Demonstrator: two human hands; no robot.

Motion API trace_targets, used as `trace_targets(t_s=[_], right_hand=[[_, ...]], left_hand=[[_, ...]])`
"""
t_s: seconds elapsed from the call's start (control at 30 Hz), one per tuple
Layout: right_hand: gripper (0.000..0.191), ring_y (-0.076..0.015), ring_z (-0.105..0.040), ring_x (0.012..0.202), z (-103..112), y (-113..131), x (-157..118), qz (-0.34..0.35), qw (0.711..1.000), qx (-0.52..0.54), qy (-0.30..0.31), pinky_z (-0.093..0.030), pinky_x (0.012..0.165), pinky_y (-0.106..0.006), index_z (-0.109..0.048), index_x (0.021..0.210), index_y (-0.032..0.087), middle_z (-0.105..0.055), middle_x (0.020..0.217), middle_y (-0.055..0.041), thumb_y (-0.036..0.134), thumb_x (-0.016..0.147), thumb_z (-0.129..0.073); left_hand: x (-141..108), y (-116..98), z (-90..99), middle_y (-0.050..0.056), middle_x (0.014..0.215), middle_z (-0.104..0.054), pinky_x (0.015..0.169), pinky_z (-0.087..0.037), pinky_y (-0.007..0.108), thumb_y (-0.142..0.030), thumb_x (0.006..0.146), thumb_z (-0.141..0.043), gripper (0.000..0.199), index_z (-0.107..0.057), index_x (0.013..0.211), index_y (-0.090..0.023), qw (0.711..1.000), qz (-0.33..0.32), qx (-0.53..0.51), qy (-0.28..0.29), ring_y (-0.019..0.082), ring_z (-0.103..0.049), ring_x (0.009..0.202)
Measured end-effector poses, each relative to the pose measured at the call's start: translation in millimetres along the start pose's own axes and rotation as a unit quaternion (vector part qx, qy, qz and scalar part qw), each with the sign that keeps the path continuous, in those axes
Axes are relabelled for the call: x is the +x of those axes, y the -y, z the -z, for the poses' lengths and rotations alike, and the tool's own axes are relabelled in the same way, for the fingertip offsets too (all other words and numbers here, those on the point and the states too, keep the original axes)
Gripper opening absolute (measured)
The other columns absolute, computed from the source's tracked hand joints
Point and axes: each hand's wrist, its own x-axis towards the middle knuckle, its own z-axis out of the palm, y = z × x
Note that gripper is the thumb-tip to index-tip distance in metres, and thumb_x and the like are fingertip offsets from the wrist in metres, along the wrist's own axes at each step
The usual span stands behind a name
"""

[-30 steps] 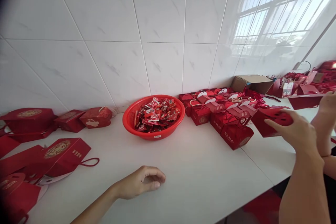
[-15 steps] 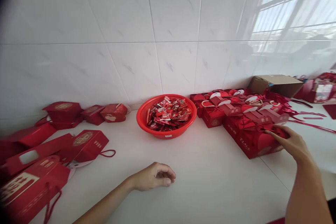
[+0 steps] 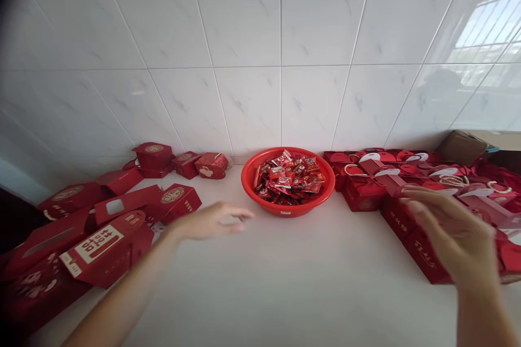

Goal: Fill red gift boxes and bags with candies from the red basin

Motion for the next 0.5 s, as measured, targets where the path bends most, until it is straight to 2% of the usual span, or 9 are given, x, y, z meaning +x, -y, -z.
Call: trace_targets(t_s=[0.03, 0.1, 0.13, 0.2, 0.27, 0.33, 0.4, 0.5], right_hand=[[0.041, -0.0259, -0.068, 0.105, -13.8, 15.3, -5.6, 0.011, 0.998, 0.041, 0.049, -0.054, 0.094, -0.038, -0.072, 0.100, 0.024, -0.073, 0.109, -0.0120, 0.061, 0.086, -0.064], [0.038, -0.0244, -0.070, 0.096, -41.7, 34.3, -17.5, 0.035, 0.986, 0.099, 0.129, -0.057, 0.085, -0.035, -0.073, 0.093, 0.024, -0.074, 0.104, -0.0100, 0.061, 0.084, -0.066], [0.036, -0.0237, -0.071, 0.093, -55.1, 39.0, -23.5, 0.041, 0.977, 0.113, 0.174, -0.058, 0.081, -0.034, -0.074, 0.092, 0.023, -0.073, 0.104, -0.0100, 0.058, 0.085, -0.067], [0.034, -0.0224, -0.071, 0.086, -78.6, 42.4, -34.2, 0.046, 0.959, 0.139, 0.243, -0.059, 0.076, -0.033, -0.074, 0.094, 0.023, -0.073, 0.105, -0.0102, 0.055, 0.087, -0.066], [0.033, -0.0218, -0.071, 0.084, -95.5, 42.4, -42.8, 0.047, 0.943, 0.150, 0.293, -0.060, 0.076, -0.034, -0.073, 0.098, 0.023, -0.072, 0.107, -0.0103, 0.053, 0.090, -0.063], [0.032, -0.0218, -0.070, 0.085, -104.8, 41.4, -48.5, 0.045, 0.932, 0.154, 0.325, -0.060, 0.077, -0.035, -0.073, 0.100, 0.023, -0.071, 0.111, -0.0104, 0.052, 0.091, -0.061], [0.030, -0.0215, -0.070, 0.087, -108.0, 40.6, -51.4, 0.042, 0.926, 0.155, 0.342, -0.059, 0.079, -0.035, -0.072, 0.100, 0.023, -0.070, 0.114, -0.0101, 0.050, 0.092, -0.060], [0.027, -0.0202, -0.070, 0.084, -109.1, 42.4, -52.8, 0.040, 0.926, 0.154, 0.343, -0.059, 0.079, -0.035, -0.070, 0.100, 0.024, -0.071, 0.111, -0.0087, 0.048, 0.093, -0.060]], left_hand=[[-11.0, 2.4, 18.9, 0.005, 0.137, -0.064, 0.104, -0.045, 0.032, -0.044, 0.090, -0.058, 0.045, -0.063, 0.130, -0.024, 0.998, 0.042, 0.011, -0.035, 0.024, -0.060, 0.123], [-33.7, 13.1, 52.2, 0.006, 0.150, -0.052, 0.110, -0.040, 0.037, -0.046, 0.090, -0.055, 0.054, -0.053, 0.140, -0.025, 0.981, 0.117, 0.063, -0.142, 0.026, -0.053, 0.132], [-44.0, 21.4, 65.1, 0.008, 0.155, -0.045, 0.111, -0.039, 0.041, -0.046, 0.090, -0.054, 0.059, -0.046, 0.145, -0.023, 0.964, 0.166, 0.088, -0.186, 0.029, -0.050, 0.134], [-60.3, 41.9, 81.0, 0.017, 0.159, -0.036, 0.111, -0.037, 0.049, -0.049, 0.086, -0.058, 0.077, -0.033, 0.152, -0.018, 0.921, 0.288, 0.120, -0.233, 0.036, -0.043, 0.139], [-69.0, 63.8, 84.6, 0.024, 0.160, -0.030, 0.108, -0.040, 0.049, -0.045, 0.076, -0.068, 0.092, -0.029, 0.153, -0.012, 0.899, 0.362, 0.114, -0.218, 0.041, -0.038, 0.141], [-70.4, 81.0, 80.5, 0.025, 0.152, -0.043, 0.099, -0.048, 0.043, -0.039, 0.064, -0.077, 0.096, -0.039, 0.148, -0.012, 0.897, 0.380, 0.103, -0.203, 0.042, -0.046, 0.136], [-67.3, 88.3, 74.7, 0.023, 0.139, -0.057, 0.086, -0.053, 0.039, -0.035, 0.057, -0.079, 0.087, -0.053, 0.137, -0.015, 0.897, 0.381, 0.097, -0.200, 0.042, -0.056, 0.124], [-59.4, 76.8, 69.8, 0.017, 0.112, -0.071, 0.067, -0.053, 0.036, -0.039, 0.061, -0.073, 0.057, -0.067, 0.114, -0.018, 0.919, 0.343, 0.103, -0.164, 0.036, -0.069, 0.096]])
